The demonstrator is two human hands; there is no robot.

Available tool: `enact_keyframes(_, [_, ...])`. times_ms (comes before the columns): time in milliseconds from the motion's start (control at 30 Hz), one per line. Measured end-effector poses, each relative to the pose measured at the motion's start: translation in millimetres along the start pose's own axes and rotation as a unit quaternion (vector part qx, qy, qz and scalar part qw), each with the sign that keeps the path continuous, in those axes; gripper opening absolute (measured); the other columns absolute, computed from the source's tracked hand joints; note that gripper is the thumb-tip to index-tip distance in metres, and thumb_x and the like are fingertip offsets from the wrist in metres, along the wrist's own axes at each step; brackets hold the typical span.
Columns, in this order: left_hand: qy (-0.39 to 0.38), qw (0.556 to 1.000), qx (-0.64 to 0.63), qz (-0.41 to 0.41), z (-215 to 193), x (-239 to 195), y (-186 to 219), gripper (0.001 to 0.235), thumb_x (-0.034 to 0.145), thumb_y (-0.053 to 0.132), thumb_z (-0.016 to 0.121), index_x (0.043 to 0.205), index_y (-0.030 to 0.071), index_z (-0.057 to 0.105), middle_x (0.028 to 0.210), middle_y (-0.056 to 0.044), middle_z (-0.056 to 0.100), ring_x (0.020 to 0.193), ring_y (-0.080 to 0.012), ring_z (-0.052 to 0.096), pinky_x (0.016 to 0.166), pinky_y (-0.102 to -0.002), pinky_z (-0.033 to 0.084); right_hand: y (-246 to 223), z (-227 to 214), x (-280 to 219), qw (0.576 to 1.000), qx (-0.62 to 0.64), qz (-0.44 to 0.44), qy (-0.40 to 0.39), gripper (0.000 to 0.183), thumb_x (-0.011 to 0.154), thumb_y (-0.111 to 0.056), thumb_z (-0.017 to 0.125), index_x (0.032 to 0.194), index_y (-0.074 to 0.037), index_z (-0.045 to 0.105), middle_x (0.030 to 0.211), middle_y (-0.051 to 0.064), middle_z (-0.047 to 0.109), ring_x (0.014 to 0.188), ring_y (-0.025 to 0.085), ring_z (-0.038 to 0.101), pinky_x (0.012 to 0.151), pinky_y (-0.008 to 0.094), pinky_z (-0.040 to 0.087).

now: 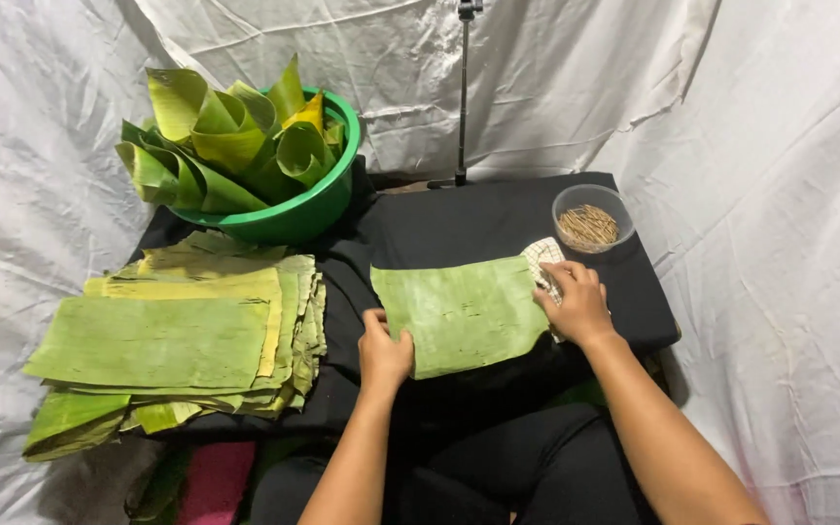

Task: Cleaning banana leaves with a cloth and folding them into cone shapes for food preparation.

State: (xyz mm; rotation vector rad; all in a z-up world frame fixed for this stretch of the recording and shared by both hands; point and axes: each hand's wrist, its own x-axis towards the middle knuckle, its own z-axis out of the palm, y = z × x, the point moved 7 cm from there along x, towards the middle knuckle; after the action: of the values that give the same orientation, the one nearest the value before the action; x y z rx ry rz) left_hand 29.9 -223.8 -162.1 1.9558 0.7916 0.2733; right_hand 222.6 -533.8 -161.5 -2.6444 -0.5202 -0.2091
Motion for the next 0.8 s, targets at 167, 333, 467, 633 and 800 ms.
enact_keyframes(167, [-0.046, 0.997, 0.040, 0.055, 2.7, -3.2, 18.2, 0.054, 0.087, 0.008, 0.061, 0.139, 0.014, 0.047, 0.123, -0.027, 0.064, 0.120, -0.0490, 0.061, 0.100, -0.058, 0.051, 14.7, 5.2, -12.5, 0.999, -0.011, -0.015, 0.046, 0.046, 0.094, -0.050, 0.067, 0.136, -0.031, 0.067, 0.126, 0.009, 0.064, 0.118, 0.037, 0.062, 0.093, 0.050, 0.052])
enact_keyframes(333, [-0.042, 0.987, 0.105, 0.114, 12.8, 11.3, 9.8, 0.016, 0.084, 0.015, 0.067, 0.089, 0.022, 0.081, 0.092, -0.004, 0.072, 0.101, -0.0295, 0.072, 0.090, -0.042, 0.059, 35.7, -4.5, -8.3, 0.997, 0.009, -0.022, 0.078, 0.038, 0.093, -0.016, 0.068, 0.128, -0.029, 0.072, 0.106, 0.006, 0.066, 0.102, 0.035, 0.068, 0.092, 0.046, 0.054])
enact_keyframes(467, [-0.025, 0.983, 0.072, 0.164, 6.1, 15.0, 36.7, 0.018, 0.087, 0.018, 0.067, 0.096, 0.013, 0.081, 0.089, -0.011, 0.073, 0.093, -0.0333, 0.073, 0.080, -0.042, 0.061, -5.9, -85.7, -12.1, 0.964, 0.032, -0.079, 0.253, 0.035, 0.088, -0.010, 0.065, 0.121, -0.019, 0.074, 0.101, 0.006, 0.057, 0.100, 0.032, 0.064, 0.094, 0.041, 0.050])
enact_keyframes(633, [-0.065, 0.981, 0.100, 0.151, 24.7, 21.6, 7.7, 0.022, 0.089, 0.028, 0.069, 0.103, 0.013, 0.077, 0.099, -0.012, 0.077, 0.100, -0.0354, 0.073, 0.084, -0.047, 0.060, -104.1, -88.1, -8.7, 0.959, 0.110, -0.104, 0.241, 0.053, 0.085, -0.003, 0.057, 0.135, -0.012, 0.069, 0.107, 0.012, 0.050, 0.104, 0.040, 0.056, 0.098, 0.044, 0.044])
enact_keyframes(800, [-0.085, 0.979, 0.134, 0.130, 31.2, 23.1, 7.3, 0.023, 0.100, 0.029, 0.057, 0.102, 0.009, 0.068, 0.097, -0.021, 0.076, 0.100, -0.0428, 0.072, 0.084, -0.052, 0.058, -215.5, 28.1, -28.4, 0.984, 0.094, -0.148, 0.012, 0.049, 0.089, -0.001, 0.048, 0.135, 0.000, 0.065, 0.147, 0.031, 0.048, 0.133, 0.052, 0.047, 0.112, 0.055, 0.039])
